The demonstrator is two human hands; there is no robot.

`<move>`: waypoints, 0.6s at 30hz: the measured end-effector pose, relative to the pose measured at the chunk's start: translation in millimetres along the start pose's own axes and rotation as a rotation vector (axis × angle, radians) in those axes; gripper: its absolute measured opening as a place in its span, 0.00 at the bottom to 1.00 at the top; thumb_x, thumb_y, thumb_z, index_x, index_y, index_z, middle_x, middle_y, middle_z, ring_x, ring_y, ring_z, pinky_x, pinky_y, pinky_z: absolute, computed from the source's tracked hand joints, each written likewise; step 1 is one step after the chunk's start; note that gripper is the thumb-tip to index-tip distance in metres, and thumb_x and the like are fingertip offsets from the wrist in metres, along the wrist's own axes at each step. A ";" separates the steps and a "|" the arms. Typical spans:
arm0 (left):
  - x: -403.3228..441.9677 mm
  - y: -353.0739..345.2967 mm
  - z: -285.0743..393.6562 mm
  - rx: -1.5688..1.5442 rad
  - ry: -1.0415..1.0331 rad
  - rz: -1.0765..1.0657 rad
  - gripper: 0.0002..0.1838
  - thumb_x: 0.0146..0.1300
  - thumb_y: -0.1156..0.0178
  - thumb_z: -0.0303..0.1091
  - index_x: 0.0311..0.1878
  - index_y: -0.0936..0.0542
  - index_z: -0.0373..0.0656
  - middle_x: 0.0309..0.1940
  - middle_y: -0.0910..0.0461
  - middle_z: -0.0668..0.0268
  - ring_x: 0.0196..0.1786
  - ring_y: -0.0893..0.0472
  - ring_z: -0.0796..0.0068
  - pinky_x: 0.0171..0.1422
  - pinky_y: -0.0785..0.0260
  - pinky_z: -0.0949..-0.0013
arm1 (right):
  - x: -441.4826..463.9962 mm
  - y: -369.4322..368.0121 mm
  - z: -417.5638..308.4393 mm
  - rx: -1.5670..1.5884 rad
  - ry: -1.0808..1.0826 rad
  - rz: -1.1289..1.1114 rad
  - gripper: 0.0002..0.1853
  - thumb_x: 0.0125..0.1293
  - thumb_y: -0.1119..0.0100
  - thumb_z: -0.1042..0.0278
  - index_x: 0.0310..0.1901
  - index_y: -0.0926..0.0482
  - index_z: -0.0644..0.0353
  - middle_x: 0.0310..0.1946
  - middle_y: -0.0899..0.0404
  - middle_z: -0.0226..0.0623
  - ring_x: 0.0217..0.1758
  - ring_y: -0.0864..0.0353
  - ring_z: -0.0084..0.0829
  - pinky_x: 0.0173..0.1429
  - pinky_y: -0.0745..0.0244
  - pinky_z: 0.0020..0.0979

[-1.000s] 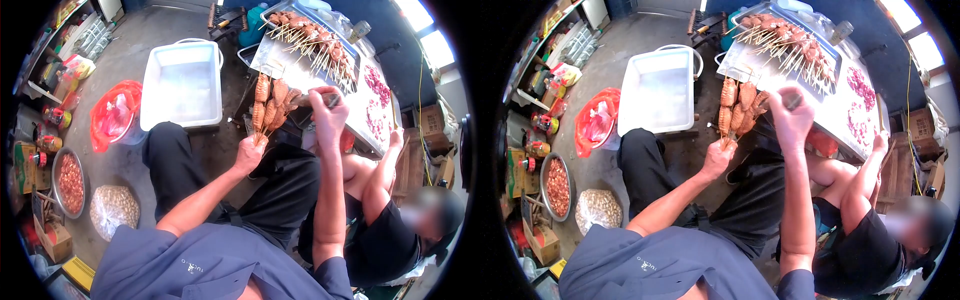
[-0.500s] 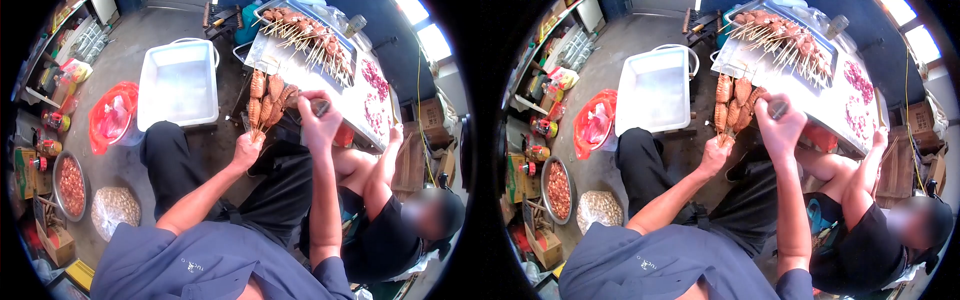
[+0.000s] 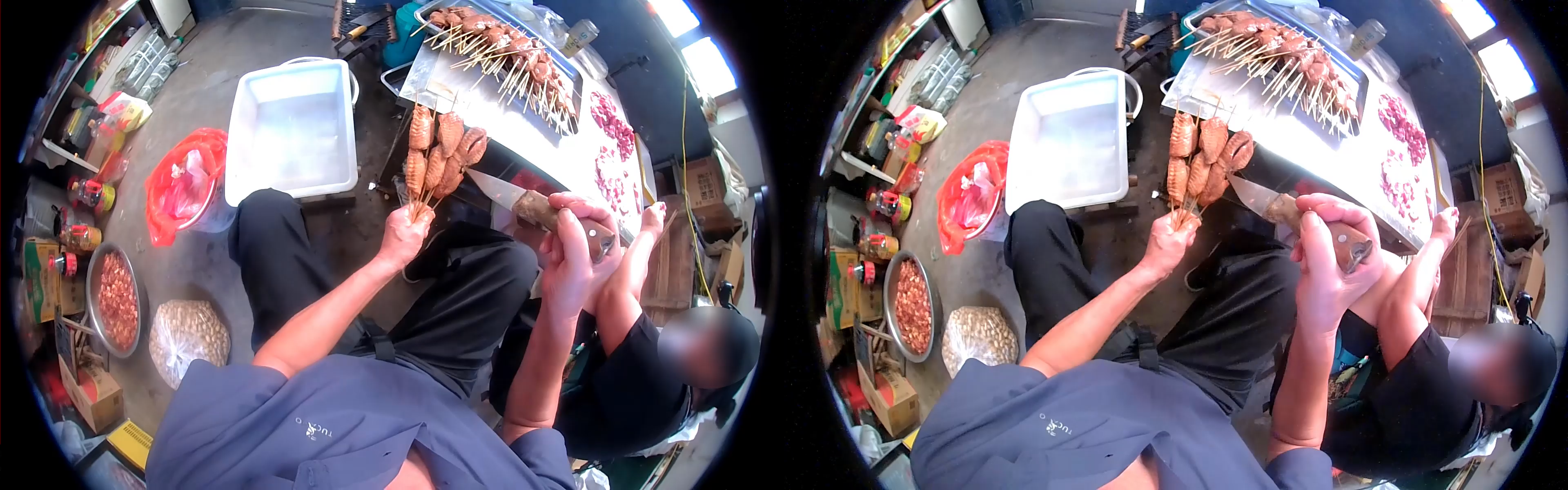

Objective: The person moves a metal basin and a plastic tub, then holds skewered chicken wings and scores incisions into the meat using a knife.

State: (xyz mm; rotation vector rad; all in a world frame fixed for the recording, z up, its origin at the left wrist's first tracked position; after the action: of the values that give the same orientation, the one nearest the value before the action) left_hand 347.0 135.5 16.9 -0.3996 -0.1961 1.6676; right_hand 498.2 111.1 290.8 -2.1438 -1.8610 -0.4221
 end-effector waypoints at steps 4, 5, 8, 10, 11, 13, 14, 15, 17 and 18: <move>-0.7 -2.4 2.2 -0.009 0.000 -0.005 0.06 0.67 0.45 0.28 0.34 0.23 0.41 0.21 0.29 0.77 0.24 0.34 0.88 0.28 0.42 0.80 | 1.4 -1.5 13.3 -0.031 -0.047 0.030 0.04 0.61 0.42 0.83 0.37 0.24 0.67 0.37 0.18 0.43 0.19 0.30 0.14 0.23 0.32 0.15; -0.4 -2.5 1.6 -0.016 0.000 -0.005 0.06 0.68 0.45 0.28 0.34 0.23 0.41 0.21 0.29 0.77 0.24 0.34 0.88 0.27 0.42 0.80 | 2.7 -1.3 16.6 -0.030 -0.046 0.029 0.04 0.61 0.42 0.83 0.37 0.24 0.67 0.37 0.18 0.43 0.19 0.30 0.14 0.23 0.32 0.15; -0.8 -3.2 2.2 -0.017 -0.007 -0.005 0.05 0.68 0.45 0.28 0.34 0.23 0.41 0.21 0.29 0.77 0.24 0.34 0.88 0.28 0.42 0.80 | 4.8 -1.6 29.5 0.053 -0.058 0.009 0.04 0.61 0.42 0.82 0.37 0.24 0.67 0.37 0.18 0.42 0.19 0.30 0.14 0.23 0.32 0.16; -0.5 -3.3 1.3 -0.023 0.002 -0.004 0.05 0.68 0.45 0.28 0.34 0.23 0.41 0.21 0.29 0.76 0.24 0.34 0.88 0.28 0.42 0.80 | 4.9 -1.4 30.9 0.050 -0.063 0.025 0.04 0.61 0.42 0.82 0.37 0.24 0.67 0.36 0.17 0.42 0.19 0.30 0.14 0.23 0.32 0.15; -0.5 -3.4 0.6 -0.028 0.009 -0.003 0.05 0.68 0.45 0.28 0.35 0.23 0.41 0.21 0.29 0.76 0.24 0.34 0.88 0.28 0.42 0.80 | 4.7 -0.5 31.4 0.046 -0.066 0.041 0.04 0.61 0.42 0.82 0.37 0.24 0.67 0.36 0.17 0.42 0.18 0.30 0.14 0.23 0.32 0.15; -0.2 -4.0 -1.5 -0.036 0.006 -0.003 0.05 0.68 0.45 0.27 0.35 0.23 0.40 0.21 0.29 0.76 0.23 0.34 0.88 0.28 0.41 0.80 | 3.4 0.1 26.2 0.011 -0.056 0.042 0.03 0.61 0.42 0.82 0.37 0.24 0.67 0.36 0.17 0.42 0.18 0.30 0.14 0.23 0.32 0.15; 0.4 -4.3 -2.0 -0.046 0.001 -0.002 0.05 0.68 0.45 0.27 0.35 0.23 0.40 0.21 0.29 0.76 0.23 0.34 0.88 0.28 0.41 0.80 | 3.3 0.3 23.7 -0.024 -0.045 0.042 0.03 0.62 0.42 0.82 0.37 0.24 0.67 0.36 0.17 0.41 0.18 0.30 0.14 0.23 0.33 0.15; 0.7 -4.7 -1.8 -0.047 0.003 -0.003 0.05 0.68 0.45 0.27 0.35 0.23 0.40 0.21 0.29 0.76 0.23 0.34 0.88 0.28 0.41 0.80 | 3.8 0.5 24.1 -0.026 -0.046 0.043 0.03 0.62 0.42 0.82 0.37 0.24 0.67 0.36 0.17 0.41 0.18 0.30 0.14 0.23 0.33 0.15; 0.4 -5.4 -2.6 -0.073 0.011 -0.005 0.05 0.68 0.45 0.27 0.35 0.22 0.40 0.21 0.29 0.76 0.23 0.33 0.88 0.28 0.41 0.81 | 4.3 1.1 26.3 -0.018 -0.055 0.046 0.04 0.61 0.42 0.82 0.37 0.24 0.66 0.36 0.17 0.41 0.18 0.30 0.14 0.23 0.33 0.15; 0.7 -5.5 -3.6 -0.073 0.012 -0.005 0.05 0.68 0.45 0.27 0.35 0.22 0.40 0.21 0.29 0.76 0.23 0.33 0.88 0.28 0.41 0.81 | 4.7 1.5 28.1 -0.019 -0.057 0.047 0.04 0.61 0.42 0.82 0.37 0.24 0.66 0.36 0.17 0.41 0.18 0.30 0.14 0.23 0.33 0.15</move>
State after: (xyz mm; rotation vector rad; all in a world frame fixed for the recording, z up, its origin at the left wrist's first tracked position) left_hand 353.4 136.6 15.4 -0.4639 -0.2490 1.6560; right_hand 501.5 126.1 266.7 -2.2291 -1.8394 -0.3740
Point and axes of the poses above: each hand's wrist, its own x-axis towards the middle knuckle, its own y-axis out of the back of the hand, z = x × y, the point moved 7 cm from there along x, towards the middle knuckle
